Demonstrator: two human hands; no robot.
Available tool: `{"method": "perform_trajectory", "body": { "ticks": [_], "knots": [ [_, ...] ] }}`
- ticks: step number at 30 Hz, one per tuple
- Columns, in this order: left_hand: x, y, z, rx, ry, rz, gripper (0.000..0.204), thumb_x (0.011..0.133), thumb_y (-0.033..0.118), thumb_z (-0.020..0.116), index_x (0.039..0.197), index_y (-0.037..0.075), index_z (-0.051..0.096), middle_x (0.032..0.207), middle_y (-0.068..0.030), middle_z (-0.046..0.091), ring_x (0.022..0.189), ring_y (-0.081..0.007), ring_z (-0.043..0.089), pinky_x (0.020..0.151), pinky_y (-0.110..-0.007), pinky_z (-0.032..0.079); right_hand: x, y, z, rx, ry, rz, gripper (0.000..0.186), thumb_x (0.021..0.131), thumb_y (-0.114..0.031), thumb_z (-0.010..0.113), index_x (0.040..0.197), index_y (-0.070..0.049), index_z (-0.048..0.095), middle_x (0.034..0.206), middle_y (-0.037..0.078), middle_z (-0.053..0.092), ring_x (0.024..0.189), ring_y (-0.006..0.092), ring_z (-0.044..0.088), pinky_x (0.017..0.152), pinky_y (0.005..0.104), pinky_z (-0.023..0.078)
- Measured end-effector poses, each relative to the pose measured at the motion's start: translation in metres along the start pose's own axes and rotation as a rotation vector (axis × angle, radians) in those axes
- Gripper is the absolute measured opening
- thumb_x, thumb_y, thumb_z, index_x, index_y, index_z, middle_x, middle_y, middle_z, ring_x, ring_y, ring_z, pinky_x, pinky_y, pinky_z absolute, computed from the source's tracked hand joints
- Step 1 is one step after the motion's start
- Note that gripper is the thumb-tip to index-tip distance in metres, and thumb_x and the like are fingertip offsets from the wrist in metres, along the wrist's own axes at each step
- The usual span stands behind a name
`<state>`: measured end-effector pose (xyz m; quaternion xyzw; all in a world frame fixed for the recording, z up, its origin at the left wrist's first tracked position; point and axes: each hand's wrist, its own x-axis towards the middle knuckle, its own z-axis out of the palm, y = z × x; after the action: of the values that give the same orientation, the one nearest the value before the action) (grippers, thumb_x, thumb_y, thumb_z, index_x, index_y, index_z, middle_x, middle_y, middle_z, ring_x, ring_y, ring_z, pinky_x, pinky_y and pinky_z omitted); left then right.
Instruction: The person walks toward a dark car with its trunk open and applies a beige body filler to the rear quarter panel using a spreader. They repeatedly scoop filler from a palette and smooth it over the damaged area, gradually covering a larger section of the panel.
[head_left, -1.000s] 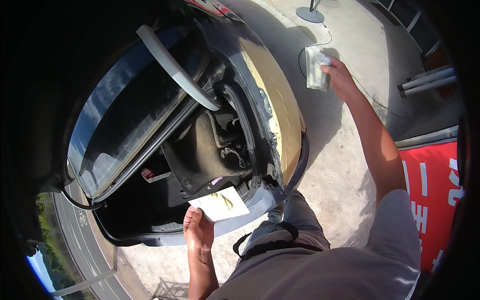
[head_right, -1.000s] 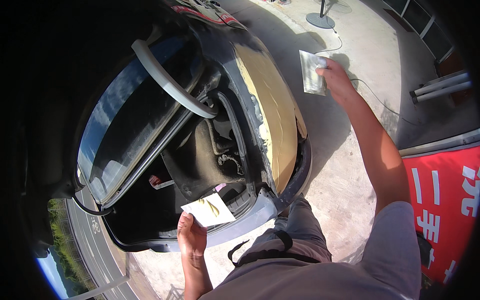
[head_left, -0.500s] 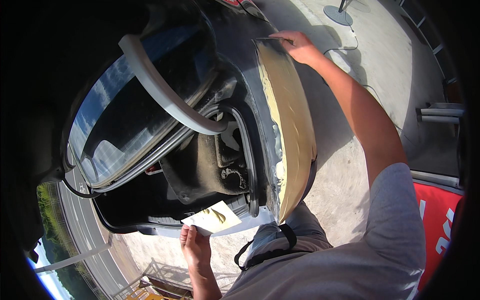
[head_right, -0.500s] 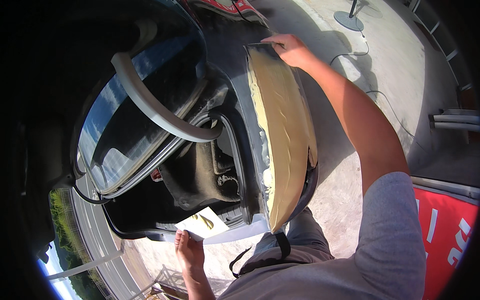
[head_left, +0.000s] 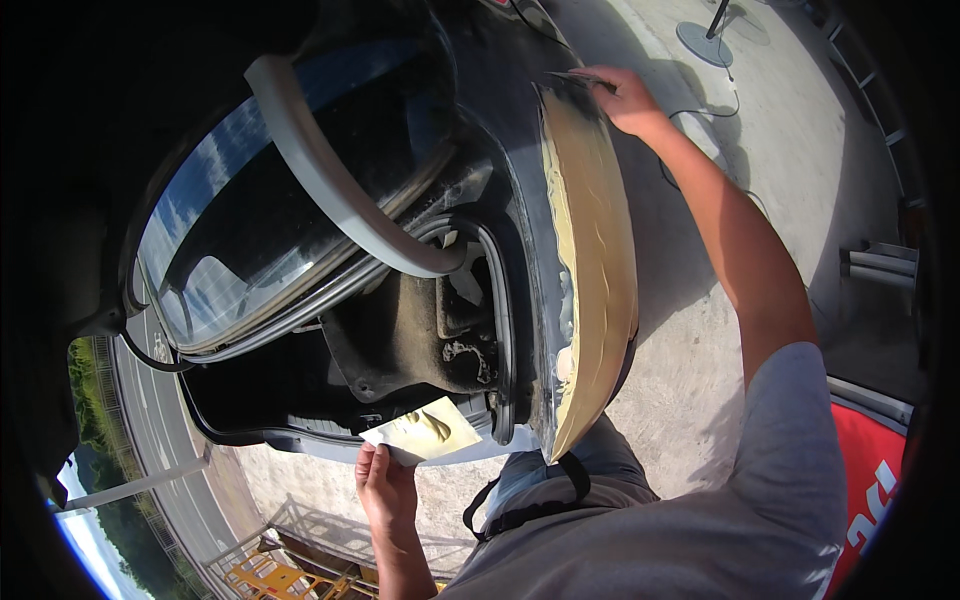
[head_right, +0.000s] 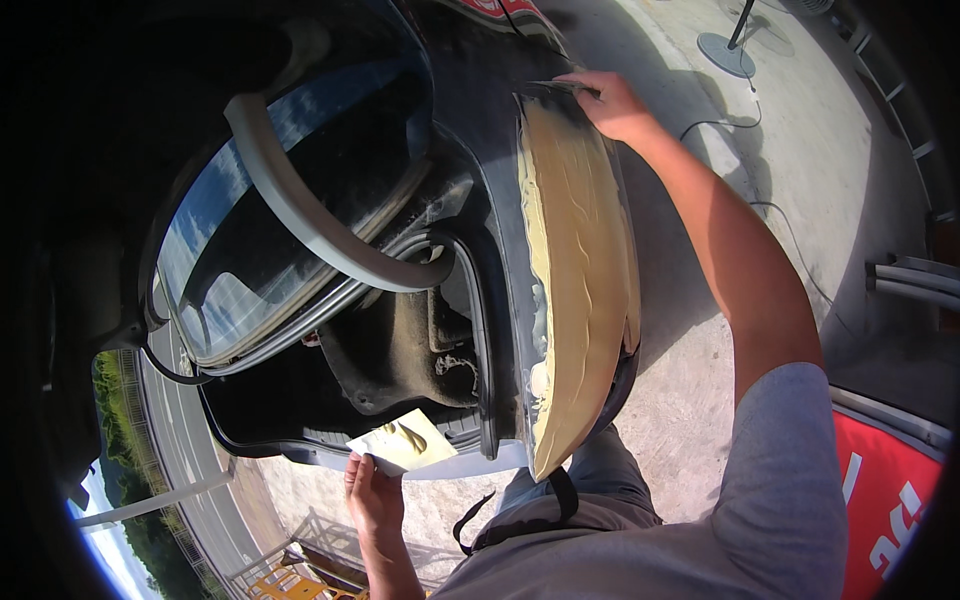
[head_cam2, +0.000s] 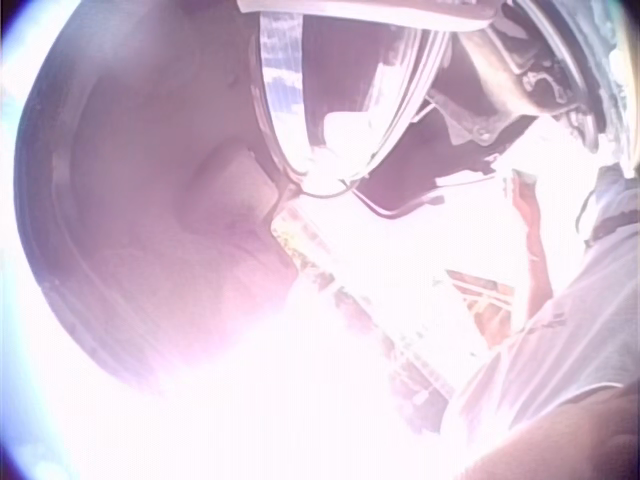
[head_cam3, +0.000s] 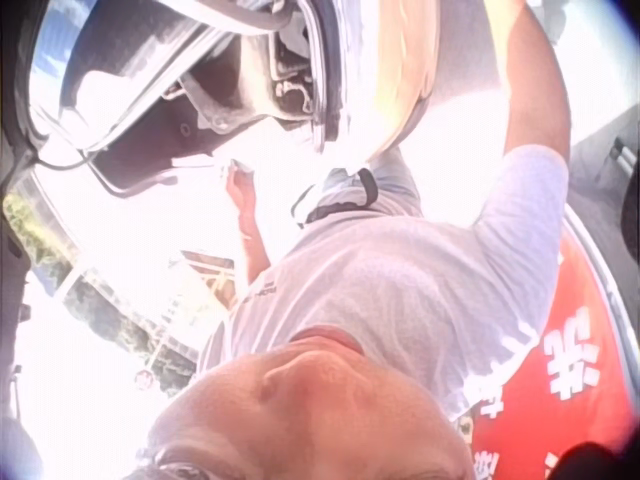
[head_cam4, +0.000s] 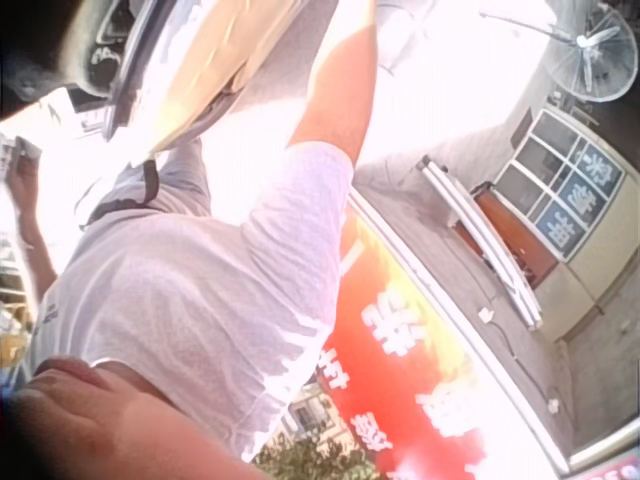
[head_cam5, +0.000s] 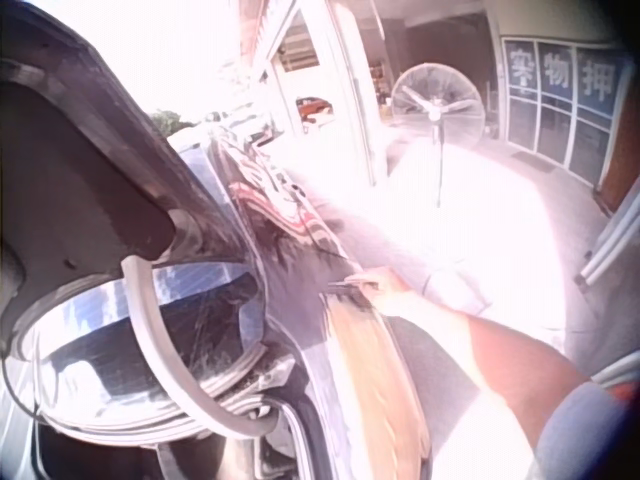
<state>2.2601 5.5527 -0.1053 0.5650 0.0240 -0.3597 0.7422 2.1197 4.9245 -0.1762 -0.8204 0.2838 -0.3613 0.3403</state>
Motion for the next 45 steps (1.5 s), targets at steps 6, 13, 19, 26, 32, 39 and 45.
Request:
{"method": "perform_trajectory", "body": {
  "ticks": [6,13,19,26,32,39,45],
  "knots": [
    [0.000,0.001,0.004,0.009,0.039,0.016,0.018,0.104,0.007,0.053,0.116,0.002,0.065,0.116,-0.0149,0.071,0.106,-0.0273,0.070,0.096,-0.045,0.057,0.006,-0.004,0.011,0.005,-0.034,-0.105,0.034,0.095,-0.002,0.057,0.126,-0.009,0.071,0.120,0.013,0.074,0.112,0.0300,0.069,0.097,0.0345,0.052],
    [0.003,0.001,0.006,-0.001,0.074,0.000,0.016,0.104,0.006,0.053,0.113,0.003,0.066,0.114,-0.0141,0.072,0.105,-0.0271,0.070,0.095,-0.045,0.057,0.004,-0.005,0.012,-0.060,0.104,-0.274,0.038,0.096,0.001,0.053,0.130,-0.009,0.068,0.129,0.012,0.069,0.118,0.0313,0.066,0.101,0.0356,0.050],
    [0.009,0.002,-0.007,0.023,0.048,-0.008,0.020,0.104,0.006,0.052,0.118,0.001,0.065,0.118,-0.0154,0.071,0.108,-0.0274,0.069,0.098,-0.043,0.056,-0.003,-0.011,0.022,-0.108,0.079,-0.290,0.041,0.096,0.005,0.049,0.131,-0.008,0.066,0.128,0.013,0.068,0.117,0.0341,0.064,0.102,0.0354,0.049],
    [0.013,0.002,-0.021,0.005,0.026,0.001,0.020,0.103,0.005,0.052,0.117,0.001,0.066,0.117,-0.0158,0.072,0.110,-0.0274,0.069,0.100,-0.043,0.054,-0.018,-0.020,0.027,-0.050,0.064,-0.252,0.040,0.097,0.003,0.046,0.130,-0.007,0.066,0.127,0.012,0.068,0.117,0.0333,0.064,0.102,0.0345,0.048],
    [0.016,0.002,-0.022,0.031,0.041,-0.022,0.018,0.104,0.006,0.053,0.115,0.002,0.067,0.115,-0.0146,0.072,0.108,-0.0269,0.070,0.098,-0.044,0.056,-0.029,-0.023,0.026,-0.135,0.046,-0.215,0.043,0.096,0.005,0.046,0.134,-0.006,0.064,0.134,0.015,0.065,0.127,0.0310,0.061,0.108,0.0348,0.045],
    [0.019,0.003,-0.022,0.008,0.032,-0.013,0.017,0.104,0.006,0.054,0.114,0.004,0.067,0.114,-0.0136,0.073,0.106,-0.0261,0.071,0.096,-0.043,0.057,-0.046,-0.038,0.026,-0.127,0.077,-0.242,0.040,0.095,0.004,0.047,0.129,-0.005,0.066,0.128,0.013,0.068,0.117,0.0337,0.065,0.101,0.0340,0.049],
    [0.018,0.003,-0.019,0.023,0.041,-0.010,0.017,0.105,0.005,0.051,0.112,0.003,0.066,0.112,-0.0137,0.073,0.104,-0.0250,0.071,0.095,-0.042,0.057,-0.081,-0.053,0.020,-0.155,0.034,-0.245,0.038,0.096,0.006,0.048,0.128,-0.001,0.067,0.129,0.015,0.068,0.117,0.0312,0.066,0.102,0.0339,0.049]
  ]
}}
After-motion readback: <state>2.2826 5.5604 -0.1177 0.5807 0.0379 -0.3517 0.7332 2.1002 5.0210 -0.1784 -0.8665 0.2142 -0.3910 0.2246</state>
